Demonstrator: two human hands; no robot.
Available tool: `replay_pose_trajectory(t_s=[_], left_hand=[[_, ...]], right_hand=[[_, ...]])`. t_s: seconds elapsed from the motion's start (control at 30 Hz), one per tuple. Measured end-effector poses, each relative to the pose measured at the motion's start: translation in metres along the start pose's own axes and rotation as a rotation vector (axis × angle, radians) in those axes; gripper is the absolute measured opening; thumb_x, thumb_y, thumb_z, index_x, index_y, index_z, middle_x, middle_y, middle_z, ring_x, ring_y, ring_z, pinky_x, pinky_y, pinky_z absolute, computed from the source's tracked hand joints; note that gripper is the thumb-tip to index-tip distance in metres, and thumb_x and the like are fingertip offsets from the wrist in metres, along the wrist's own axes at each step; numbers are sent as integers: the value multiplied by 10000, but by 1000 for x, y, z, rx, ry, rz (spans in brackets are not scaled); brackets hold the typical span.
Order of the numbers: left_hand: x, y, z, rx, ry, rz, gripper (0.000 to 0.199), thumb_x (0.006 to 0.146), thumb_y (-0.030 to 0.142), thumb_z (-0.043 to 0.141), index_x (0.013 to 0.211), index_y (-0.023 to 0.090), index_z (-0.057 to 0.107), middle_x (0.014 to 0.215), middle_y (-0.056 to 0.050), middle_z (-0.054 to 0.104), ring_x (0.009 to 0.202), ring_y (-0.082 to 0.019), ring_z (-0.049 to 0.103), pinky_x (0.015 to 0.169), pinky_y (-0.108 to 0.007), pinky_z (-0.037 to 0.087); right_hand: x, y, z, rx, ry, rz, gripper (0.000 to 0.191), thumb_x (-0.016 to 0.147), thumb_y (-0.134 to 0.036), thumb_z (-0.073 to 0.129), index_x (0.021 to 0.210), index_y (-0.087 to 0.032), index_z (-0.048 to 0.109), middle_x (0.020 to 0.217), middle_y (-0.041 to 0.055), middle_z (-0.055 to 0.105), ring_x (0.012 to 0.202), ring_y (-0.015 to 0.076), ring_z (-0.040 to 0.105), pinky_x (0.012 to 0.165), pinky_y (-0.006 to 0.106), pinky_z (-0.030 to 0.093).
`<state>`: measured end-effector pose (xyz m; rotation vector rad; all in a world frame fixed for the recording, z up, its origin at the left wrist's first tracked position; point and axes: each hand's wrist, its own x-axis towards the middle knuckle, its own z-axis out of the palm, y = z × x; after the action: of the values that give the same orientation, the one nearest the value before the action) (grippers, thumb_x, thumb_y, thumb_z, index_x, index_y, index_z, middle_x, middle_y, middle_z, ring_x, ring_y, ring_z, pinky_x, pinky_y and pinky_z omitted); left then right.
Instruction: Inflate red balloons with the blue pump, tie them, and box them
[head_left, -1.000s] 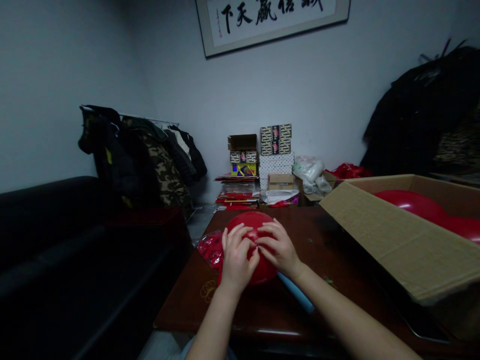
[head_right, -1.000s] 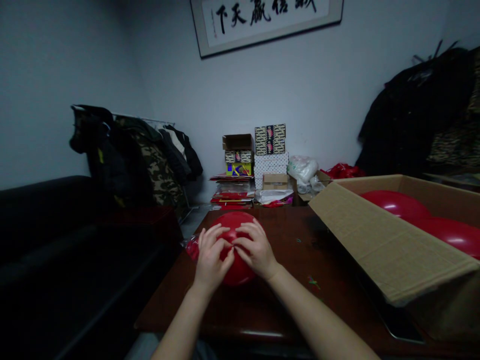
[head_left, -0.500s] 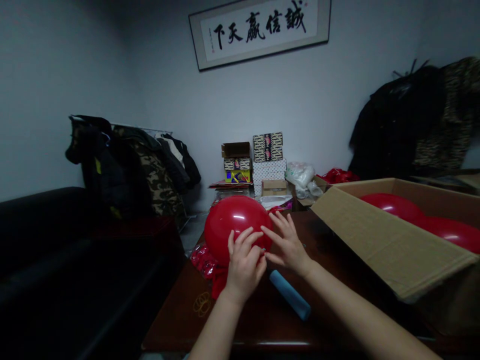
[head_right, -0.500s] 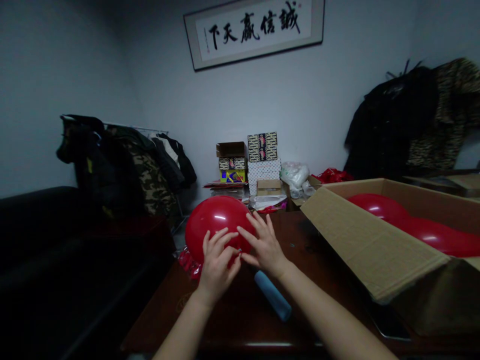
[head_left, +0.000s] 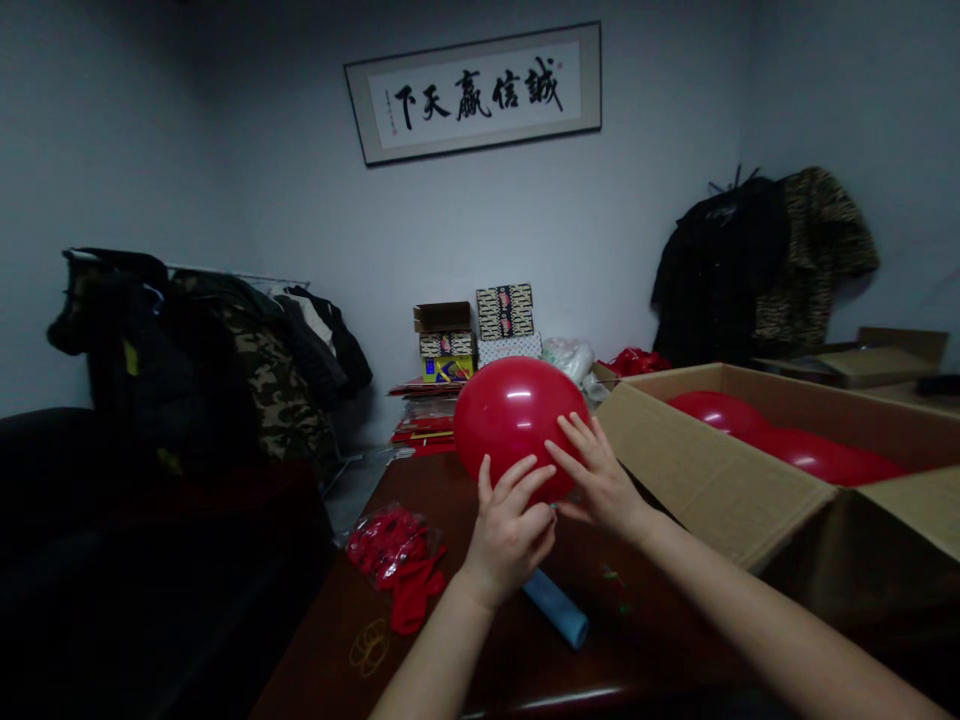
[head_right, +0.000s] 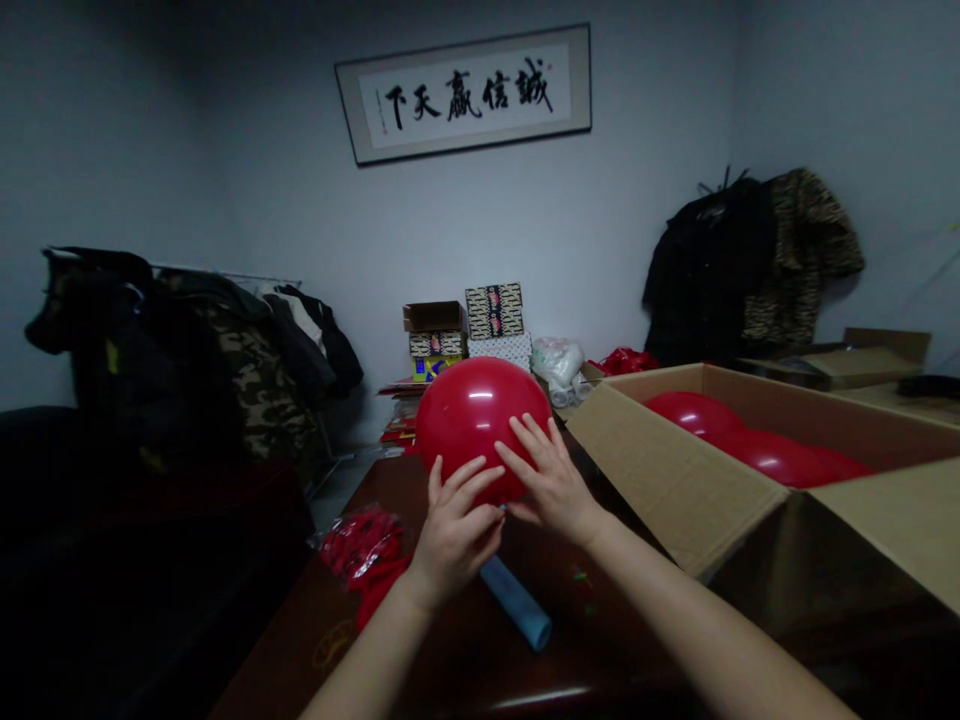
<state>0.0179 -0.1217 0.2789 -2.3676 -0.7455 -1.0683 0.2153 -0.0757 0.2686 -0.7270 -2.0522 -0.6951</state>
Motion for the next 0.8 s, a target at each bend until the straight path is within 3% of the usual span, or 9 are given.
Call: replay_pose_trajectory(t_s=[0.3,0.53,0.8], left_hand=[[44,26,31,-117,57,135,108,775,195,550,774,240,649,1197,-29,592,1230,-225,404,1085,-566,57],[90,50,64,-195,95,247,137,795,202,522,777,245,651,1212,-19,585,1243,-216,390,1094,-550,60],[135,86,104,-243,136,302,144,807,219,512,743,232,640,1360,-18,452,1308,-224,289,1076,-565,131]], right_hand=[[-22,33,-61,-181,4,37,730,760,-338,594,1390,-274,231,1491,82,123,1338,334,155,1036,625,175],[-38,62,-115,-365,-33,79,698,778,-335,595,1383,-300,249,1490,52,134,1331,325,190,1064,599,158],[-64,97,-168,-547,-71,102,702,785,-340,590,1386,-305,230,1493,53,117,1331,317,197,1063,596,160]])
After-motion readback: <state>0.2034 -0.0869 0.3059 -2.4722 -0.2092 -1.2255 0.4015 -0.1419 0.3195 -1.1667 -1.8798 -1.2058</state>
